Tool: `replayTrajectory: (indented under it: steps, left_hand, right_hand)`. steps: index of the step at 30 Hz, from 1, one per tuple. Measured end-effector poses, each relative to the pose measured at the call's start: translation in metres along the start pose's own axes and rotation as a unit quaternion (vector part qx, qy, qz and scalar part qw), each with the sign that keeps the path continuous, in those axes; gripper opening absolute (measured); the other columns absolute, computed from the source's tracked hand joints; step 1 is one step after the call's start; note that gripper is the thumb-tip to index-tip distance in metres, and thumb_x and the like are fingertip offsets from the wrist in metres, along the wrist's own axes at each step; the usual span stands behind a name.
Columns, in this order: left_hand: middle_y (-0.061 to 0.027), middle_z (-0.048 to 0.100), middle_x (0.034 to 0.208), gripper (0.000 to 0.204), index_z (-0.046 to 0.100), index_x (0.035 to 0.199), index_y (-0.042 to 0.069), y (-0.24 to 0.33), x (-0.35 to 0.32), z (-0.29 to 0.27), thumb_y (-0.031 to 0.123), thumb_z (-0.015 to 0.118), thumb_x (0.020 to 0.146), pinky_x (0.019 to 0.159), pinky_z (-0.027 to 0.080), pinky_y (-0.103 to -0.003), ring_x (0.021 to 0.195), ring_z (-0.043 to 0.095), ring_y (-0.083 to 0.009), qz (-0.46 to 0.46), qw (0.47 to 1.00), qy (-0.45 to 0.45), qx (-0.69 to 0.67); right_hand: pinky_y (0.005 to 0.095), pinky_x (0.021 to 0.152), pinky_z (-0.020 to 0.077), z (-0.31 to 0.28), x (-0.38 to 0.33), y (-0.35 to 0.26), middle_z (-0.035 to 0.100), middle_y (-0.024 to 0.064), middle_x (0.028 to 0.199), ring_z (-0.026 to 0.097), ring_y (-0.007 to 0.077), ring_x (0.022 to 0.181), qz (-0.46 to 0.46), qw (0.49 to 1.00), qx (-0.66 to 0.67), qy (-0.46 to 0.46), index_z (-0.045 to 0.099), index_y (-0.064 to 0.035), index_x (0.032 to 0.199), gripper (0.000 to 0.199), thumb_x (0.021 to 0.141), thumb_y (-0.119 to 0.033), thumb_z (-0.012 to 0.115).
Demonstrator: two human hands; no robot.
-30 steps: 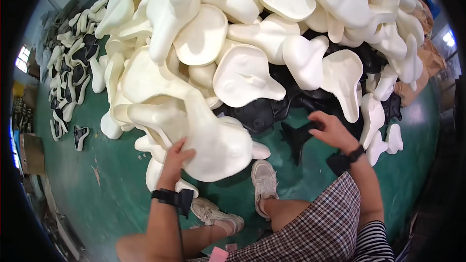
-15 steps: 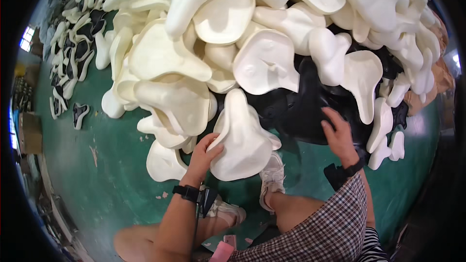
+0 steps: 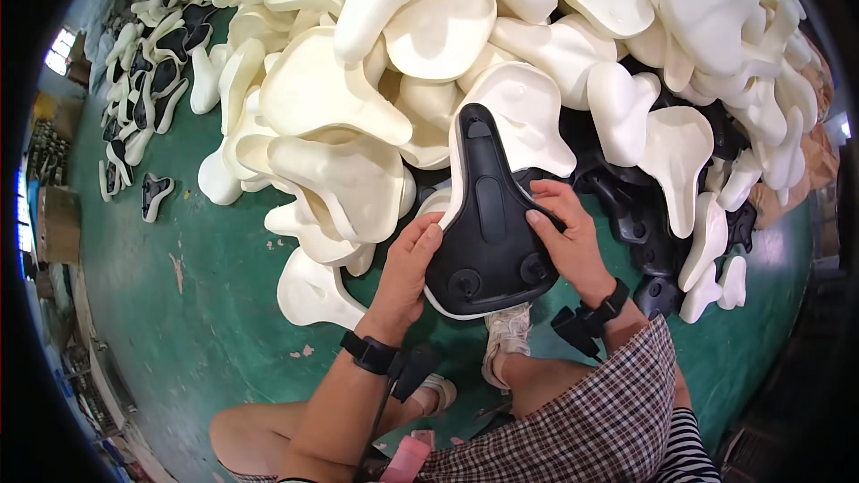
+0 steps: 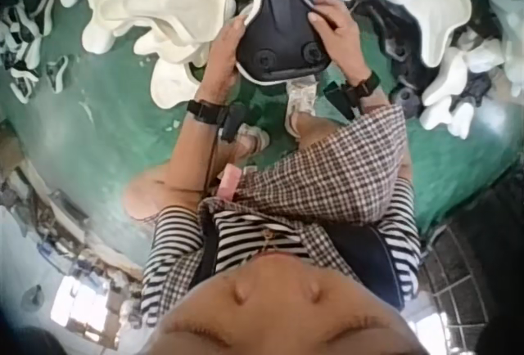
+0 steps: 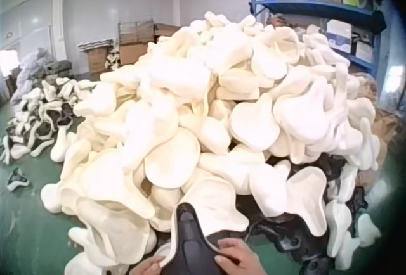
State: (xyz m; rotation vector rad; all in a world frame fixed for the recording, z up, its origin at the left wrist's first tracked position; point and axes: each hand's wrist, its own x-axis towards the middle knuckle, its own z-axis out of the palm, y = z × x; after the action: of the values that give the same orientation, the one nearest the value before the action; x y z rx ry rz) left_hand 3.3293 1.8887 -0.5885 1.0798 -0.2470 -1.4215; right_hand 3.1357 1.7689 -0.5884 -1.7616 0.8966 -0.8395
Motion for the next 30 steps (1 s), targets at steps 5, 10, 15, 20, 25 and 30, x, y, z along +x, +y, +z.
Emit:
replayTrajectory:
  steps: [5, 10, 15, 20, 25, 30]
  left_hand:
    - [-0.0080, 0.062, 0.112, 0.038, 0.052, 0.123, -0.003, -0.005, 0.007, -0.010, 0.022, 0.055, 0.096, 0.085, 0.049, -0.025, 0.096, 0.060, -0.0121, -0.012, 1.000, 0.009, -0.024]
    - [-0.0096, 0.063, 0.112, 0.036, 0.052, 0.123, -0.005, 0.002, 0.009, -0.010, 0.020, 0.052, 0.097, 0.086, 0.051, -0.026, 0.097, 0.062, -0.0143, 0.031, 0.990, 0.014, -0.134]
    - [-0.0114, 0.055, 0.124, 0.052, 0.033, 0.140, 0.001, 0.014, 0.011, -0.019, 0.017, 0.053, 0.095, 0.094, 0.046, -0.029, 0.109, 0.056, -0.0152, 0.002, 0.997, -0.053, -0.062]
    - [-0.0144, 0.055, 0.119, 0.060, 0.028, 0.141, 0.009, 0.039, 0.025, -0.007, 0.009, 0.060, 0.090, 0.090, 0.052, -0.044, 0.104, 0.061, -0.0310, 0.146, 0.982, 0.013, -0.120]
    - [-0.0131, 0.057, 0.106, 0.044, 0.043, 0.125, 0.007, 0.041, 0.016, -0.010, 0.004, 0.063, 0.086, 0.085, 0.056, -0.044, 0.098, 0.064, -0.0327, 0.152, 0.982, -0.002, -0.114]
    - [-0.0107, 0.059, 0.100, 0.039, 0.045, 0.120, 0.006, 0.039, 0.019, -0.017, 0.004, 0.064, 0.086, 0.081, 0.057, -0.042, 0.092, 0.065, -0.0302, 0.108, 0.983, 0.029, -0.143]
  right_hand:
    - [0.0316, 0.083, 0.0457, 0.008, 0.008, 0.009, 0.053, 0.0135, 0.112, 0.055, 0.0221, 0.095, -0.010, 0.998, -0.057, 0.041, 0.042, -0.0011, 0.124, 0.054, 0.079, -0.006, 0.070]
    - [0.0292, 0.091, 0.0440, 0.014, 0.004, -0.001, 0.055, 0.0096, 0.118, 0.053, 0.0148, 0.105, 0.175, 0.960, 0.209, 0.061, 0.045, 0.0004, 0.129, 0.048, 0.089, -0.018, 0.066]
    - [0.0289, 0.089, 0.0442, 0.011, -0.007, -0.007, 0.060, 0.0068, 0.109, 0.054, 0.0137, 0.101, 0.203, 0.953, 0.215, 0.072, 0.055, 0.0013, 0.121, 0.036, 0.089, -0.015, 0.064]
    - [0.0288, 0.092, 0.0426, 0.000, -0.029, -0.004, 0.060, 0.0056, 0.111, 0.054, 0.0140, 0.101, 0.103, 0.990, 0.092, -0.029, 0.056, 0.0017, 0.120, 0.038, 0.085, -0.010, 0.065]
    - [0.0295, 0.090, 0.0436, -0.003, -0.033, 0.005, 0.060, 0.0067, 0.110, 0.054, 0.0144, 0.100, 0.125, 0.972, 0.183, -0.074, 0.057, 0.0022, 0.119, 0.048, 0.081, -0.024, 0.071]
    - [0.0290, 0.090, 0.0434, -0.003, -0.036, 0.004, 0.060, 0.0072, 0.110, 0.055, 0.0146, 0.100, 0.135, 0.967, 0.197, -0.086, 0.056, 0.0032, 0.118, 0.051, 0.080, -0.027, 0.072]
